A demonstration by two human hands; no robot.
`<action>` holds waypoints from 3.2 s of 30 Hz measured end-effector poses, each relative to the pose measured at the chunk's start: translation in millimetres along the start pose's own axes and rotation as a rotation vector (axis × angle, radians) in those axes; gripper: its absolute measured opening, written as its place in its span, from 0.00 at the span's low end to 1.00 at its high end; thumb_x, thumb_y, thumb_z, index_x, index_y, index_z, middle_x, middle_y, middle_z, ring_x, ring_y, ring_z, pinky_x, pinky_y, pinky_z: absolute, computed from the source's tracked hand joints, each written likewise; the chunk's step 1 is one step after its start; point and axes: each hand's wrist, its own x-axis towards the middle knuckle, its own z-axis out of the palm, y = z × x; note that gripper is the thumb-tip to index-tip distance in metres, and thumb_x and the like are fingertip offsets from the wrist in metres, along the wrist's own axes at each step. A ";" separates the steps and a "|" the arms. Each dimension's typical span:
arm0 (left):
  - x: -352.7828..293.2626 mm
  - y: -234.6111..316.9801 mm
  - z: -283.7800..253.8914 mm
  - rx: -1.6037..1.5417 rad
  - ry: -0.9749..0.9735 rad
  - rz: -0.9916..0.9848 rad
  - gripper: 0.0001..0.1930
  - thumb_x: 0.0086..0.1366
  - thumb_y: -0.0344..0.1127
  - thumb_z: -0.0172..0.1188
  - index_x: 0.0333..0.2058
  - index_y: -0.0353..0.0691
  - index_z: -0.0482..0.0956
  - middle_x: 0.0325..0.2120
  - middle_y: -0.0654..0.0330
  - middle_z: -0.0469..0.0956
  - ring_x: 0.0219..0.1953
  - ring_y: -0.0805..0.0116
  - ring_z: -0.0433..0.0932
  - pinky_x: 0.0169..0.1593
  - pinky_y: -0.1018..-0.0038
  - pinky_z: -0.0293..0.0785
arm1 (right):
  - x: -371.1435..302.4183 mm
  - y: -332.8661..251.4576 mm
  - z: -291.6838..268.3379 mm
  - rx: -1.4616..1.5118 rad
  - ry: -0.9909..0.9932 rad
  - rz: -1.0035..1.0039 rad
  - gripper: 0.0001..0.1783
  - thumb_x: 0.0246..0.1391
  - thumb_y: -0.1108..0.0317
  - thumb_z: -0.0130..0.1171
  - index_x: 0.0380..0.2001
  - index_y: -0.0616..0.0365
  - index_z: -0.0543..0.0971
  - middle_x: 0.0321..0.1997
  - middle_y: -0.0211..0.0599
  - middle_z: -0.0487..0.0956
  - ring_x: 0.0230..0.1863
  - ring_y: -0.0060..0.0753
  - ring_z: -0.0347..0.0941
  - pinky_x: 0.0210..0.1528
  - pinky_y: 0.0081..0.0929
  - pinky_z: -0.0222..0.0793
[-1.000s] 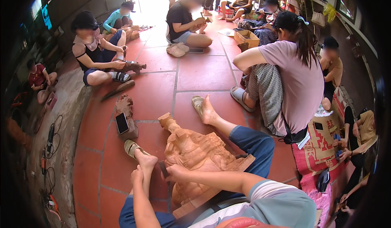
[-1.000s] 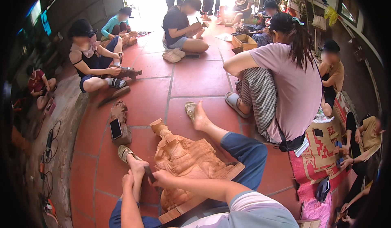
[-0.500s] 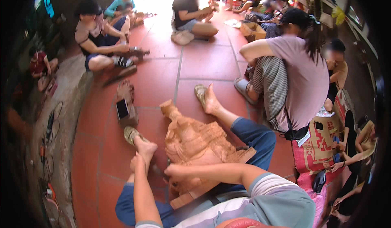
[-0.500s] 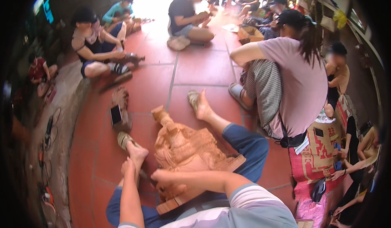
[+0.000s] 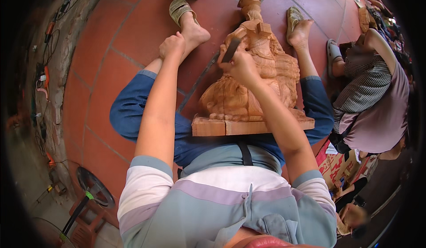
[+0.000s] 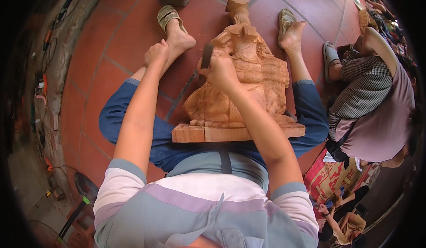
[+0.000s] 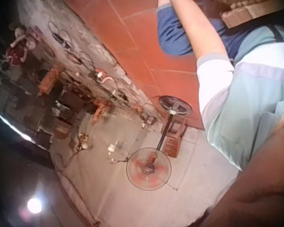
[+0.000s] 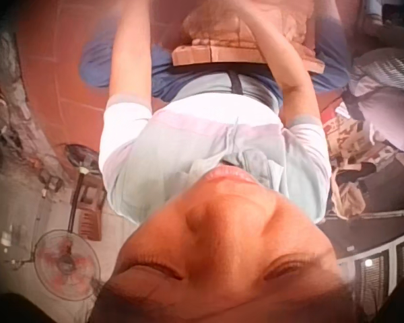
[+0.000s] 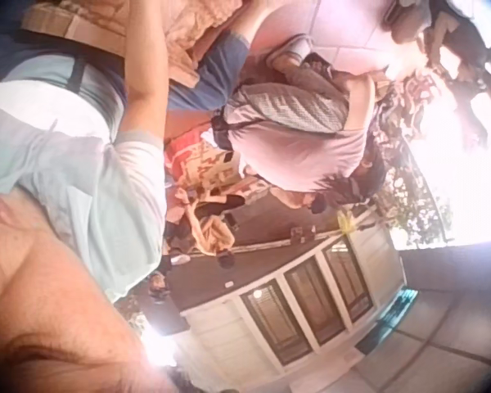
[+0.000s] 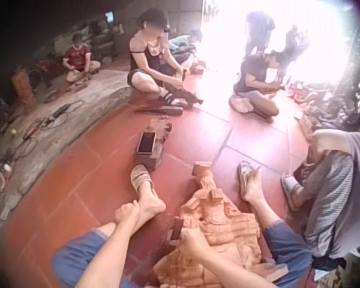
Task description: The person carves a wooden block resting on their lap using a small carving knife. They repeatedly scrape and shape the surface of the wood while sitting on the floor among other people doing similar work.
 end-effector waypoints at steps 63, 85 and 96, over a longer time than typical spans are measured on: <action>-4.5 -4.8 -3.7 -0.028 0.060 0.079 0.29 0.67 0.49 0.31 0.35 0.35 0.80 0.36 0.46 0.78 0.42 0.47 0.76 0.47 0.56 0.70 | 12.1 12.7 9.4 -0.036 -0.199 -0.182 0.08 0.35 0.67 0.67 0.23 0.51 0.80 0.24 0.33 0.78 0.27 0.32 0.74 0.31 0.29 0.68; -6.3 -8.1 10.8 0.037 0.228 0.143 0.27 0.65 0.47 0.36 0.27 0.31 0.80 0.30 0.42 0.78 0.35 0.46 0.78 0.42 0.56 0.73 | -17.3 0.4 17.5 0.141 -0.185 -0.116 0.10 0.32 0.67 0.67 0.23 0.54 0.80 0.23 0.40 0.79 0.30 0.36 0.77 0.34 0.30 0.70; -2.1 -2.9 14.0 0.031 0.198 0.120 0.27 0.65 0.48 0.35 0.29 0.32 0.80 0.31 0.45 0.79 0.37 0.46 0.78 0.43 0.56 0.72 | -24.4 -9.5 27.1 0.006 -0.395 -0.138 0.09 0.32 0.68 0.67 0.23 0.54 0.80 0.23 0.33 0.79 0.28 0.29 0.76 0.31 0.27 0.70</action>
